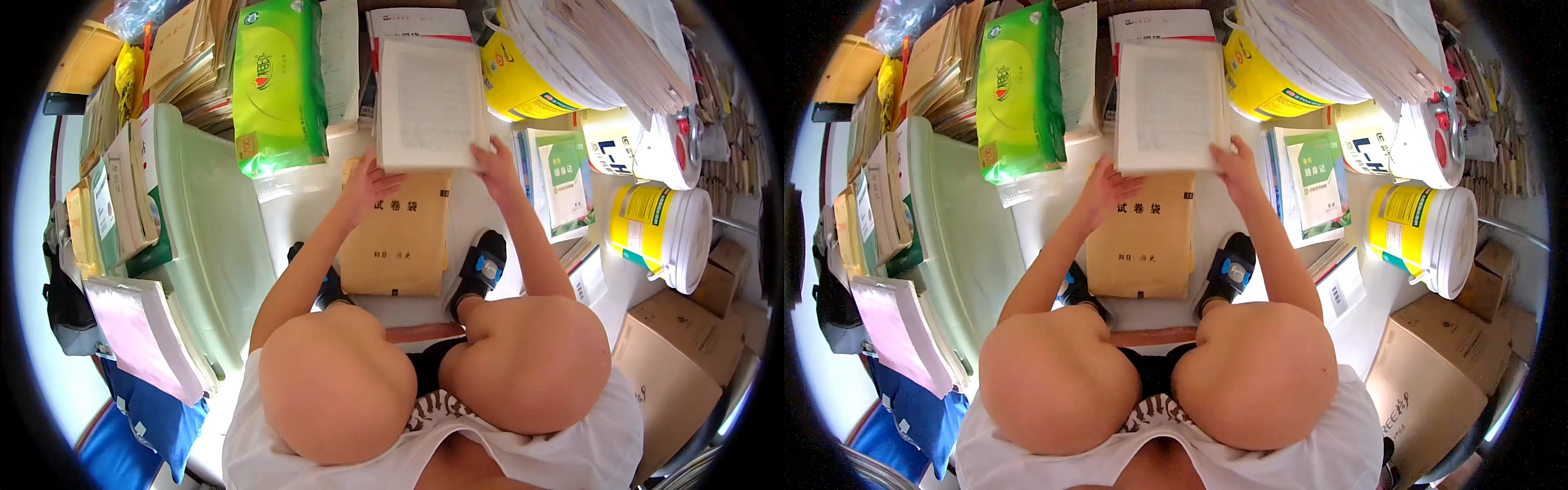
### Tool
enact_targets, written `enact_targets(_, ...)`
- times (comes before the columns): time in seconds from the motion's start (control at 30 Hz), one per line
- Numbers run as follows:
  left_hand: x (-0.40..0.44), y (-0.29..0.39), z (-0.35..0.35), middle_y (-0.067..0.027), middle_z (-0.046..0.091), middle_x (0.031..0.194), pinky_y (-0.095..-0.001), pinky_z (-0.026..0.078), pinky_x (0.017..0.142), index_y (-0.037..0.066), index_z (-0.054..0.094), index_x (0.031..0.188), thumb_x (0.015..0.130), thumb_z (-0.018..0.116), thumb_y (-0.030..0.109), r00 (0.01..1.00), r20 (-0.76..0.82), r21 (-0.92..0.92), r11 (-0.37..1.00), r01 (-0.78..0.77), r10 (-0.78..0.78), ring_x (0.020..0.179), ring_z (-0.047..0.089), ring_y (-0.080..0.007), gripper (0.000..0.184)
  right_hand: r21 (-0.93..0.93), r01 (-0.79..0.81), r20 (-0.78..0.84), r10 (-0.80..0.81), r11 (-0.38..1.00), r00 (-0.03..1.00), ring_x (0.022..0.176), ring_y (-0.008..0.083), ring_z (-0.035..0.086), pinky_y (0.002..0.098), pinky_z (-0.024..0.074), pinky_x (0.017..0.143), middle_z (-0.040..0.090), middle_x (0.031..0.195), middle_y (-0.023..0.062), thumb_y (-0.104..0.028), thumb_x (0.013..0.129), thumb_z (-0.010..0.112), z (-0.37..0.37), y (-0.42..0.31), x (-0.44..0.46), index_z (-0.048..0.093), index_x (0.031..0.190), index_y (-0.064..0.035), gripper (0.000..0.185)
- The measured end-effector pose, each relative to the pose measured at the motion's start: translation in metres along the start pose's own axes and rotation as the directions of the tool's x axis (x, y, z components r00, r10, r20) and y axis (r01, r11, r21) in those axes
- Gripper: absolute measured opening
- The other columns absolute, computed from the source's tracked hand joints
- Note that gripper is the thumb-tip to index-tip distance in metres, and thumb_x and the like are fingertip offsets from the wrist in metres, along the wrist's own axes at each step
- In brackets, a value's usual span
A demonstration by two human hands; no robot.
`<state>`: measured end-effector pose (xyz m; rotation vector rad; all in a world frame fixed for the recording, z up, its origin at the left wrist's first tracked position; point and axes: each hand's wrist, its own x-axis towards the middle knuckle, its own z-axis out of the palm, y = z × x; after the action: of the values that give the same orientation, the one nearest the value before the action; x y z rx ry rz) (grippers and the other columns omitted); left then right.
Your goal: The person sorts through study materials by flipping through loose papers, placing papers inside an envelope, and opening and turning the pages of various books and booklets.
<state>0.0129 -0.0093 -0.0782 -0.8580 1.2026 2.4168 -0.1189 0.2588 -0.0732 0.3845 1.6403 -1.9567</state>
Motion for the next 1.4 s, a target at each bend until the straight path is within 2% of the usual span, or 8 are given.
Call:
enact_targets(0.2,0.006,0.018,0.024,-0.0122,0.061,0.135,-0.0435,0.047,0.108,0.001,0.046,0.143,0.105,0.05,0.05,0.97,0.238,-0.195,0.981,0.006,0.041,0.122,0.061,-0.027,0.062,-0.014,-0.1,0.084,0.101,0.995,0.991,0.106,0.0191,0.067,0.0352,0.0541,0.088,0.067,0.121,0.0102,-0.015,0.092,0.074,-0.019,0.022,-0.05,0.04,0.147,-0.0018,0.066)
enact_targets(0.37,0.008,0.0,0.027,-0.0141,0.062,0.13,-0.0385,0.053,0.099,-0.002,0.045,0.142,0.098,0.069,0.015,0.992,0.04,0.135,0.983,-0.127,0.123,0.115,0.063,-0.0242,0.053,-0.065,-0.021,0.251,0.036,0.998,0.967,0.105,0.0177,0.068,0.0314,0.055,0.091,0.068,0.123,0.0082,-0.005,0.09,0.073,-0.025,0.03,-0.047,0.05,0.142,-0.0002,0.057)
enact_targets(0.57,-0.046,-0.027,0.014,-0.0128,0.064,0.127,-0.0368,0.051,0.102,-0.004,0.051,0.138,0.101,0.065,0.019,0.938,0.162,0.558,0.756,-0.342,0.305,0.114,0.063,-0.022,0.046,-0.207,0.13,0.246,-0.077,0.97,0.966,0.102,0.0142,0.066,0.0313,0.053,0.094,0.071,0.115,0.0071,-0.005,0.087,0.077,-0.01,0.025,-0.064,0.064,0.127,-0.0001,0.042)
enact_targets(0.7,-0.03,-0.078,-0.043,-0.0099,0.063,0.132,-0.0352,0.049,0.103,-0.002,0.057,0.136,0.103,0.062,0.021,0.996,0.014,0.565,0.822,-0.078,0.085,0.116,0.062,-0.0213,0.041,-0.184,0.227,0.203,-0.189,0.956,0.961,0.1,0.0134,0.066,0.0308,0.0538,0.09,0.071,0.113,0.0065,-0.005,0.089,0.077,0.015,0.042,-0.098,0.066,0.121,-0.0002,0.034)
enact_targets(0.8,-0.032,-0.065,-0.031,-0.0133,0.068,0.128,-0.0347,0.051,0.101,0.001,0.065,0.13,0.098,0.062,0.01,0.817,0.443,0.387,0.744,-0.545,0.368,0.113,0.066,-0.0201,0.033,-0.099,0.312,0.272,-0.276,0.945,0.922,0.101,0.0137,0.065,0.0307,0.0539,0.086,0.072,0.11,0.0057,-0.006,0.092,0.075,0.012,0.08,-0.094,0.068,0.116,-0.0012,0.026)
enact_targets(1.0,-0.066,-0.069,-0.033,-0.0144,0.065,0.135,-0.0418,0.047,0.107,0.008,0.062,0.138,0.094,0.062,0.011,0.611,0.588,0.709,0.026,-0.705,0.53,0.124,0.062,-0.0308,0.044,-0.236,0.386,0.307,-0.309,0.892,0.9,0.106,0.0165,0.063,0.0326,0.0526,0.091,0.069,0.117,0.0054,-0.009,0.091,0.077,0.01,0.096,-0.091,0.064,0.125,-0.0026,0.037)
enact_targets(1.13,-0.061,-0.082,-0.048,-0.0136,0.068,0.123,-0.0367,0.049,0.098,0.0,0.062,0.131,0.099,0.069,0.02,0.91,0.242,0.739,0.544,-0.397,0.336,0.11,0.062,-0.0243,0.038,-0.248,0.358,0.298,-0.281,0.9,0.912,0.109,0.0169,0.063,0.0334,0.0523,0.093,0.07,0.117,0.0061,-0.008,0.09,0.078,0.008,0.078,-0.093,0.064,0.126,-0.0027,0.039)
enact_targets(1.4,-0.073,0.008,0.026,-0.0172,0.07,0.104,-0.0376,0.051,0.088,-0.001,0.062,0.123,0.099,0.066,0.027,0.948,0.312,0.85,0.429,-0.307,0.06,0.095,0.065,-0.0281,0.037,-0.351,0.221,0.252,-0.135,0.91,0.958,0.105,0.0154,0.065,0.0317,0.0518,0.094,0.07,0.116,0.0061,-0.006,0.087,0.08,-0.035,0.019,-0.096,0.063,0.126,-0.002,0.043)
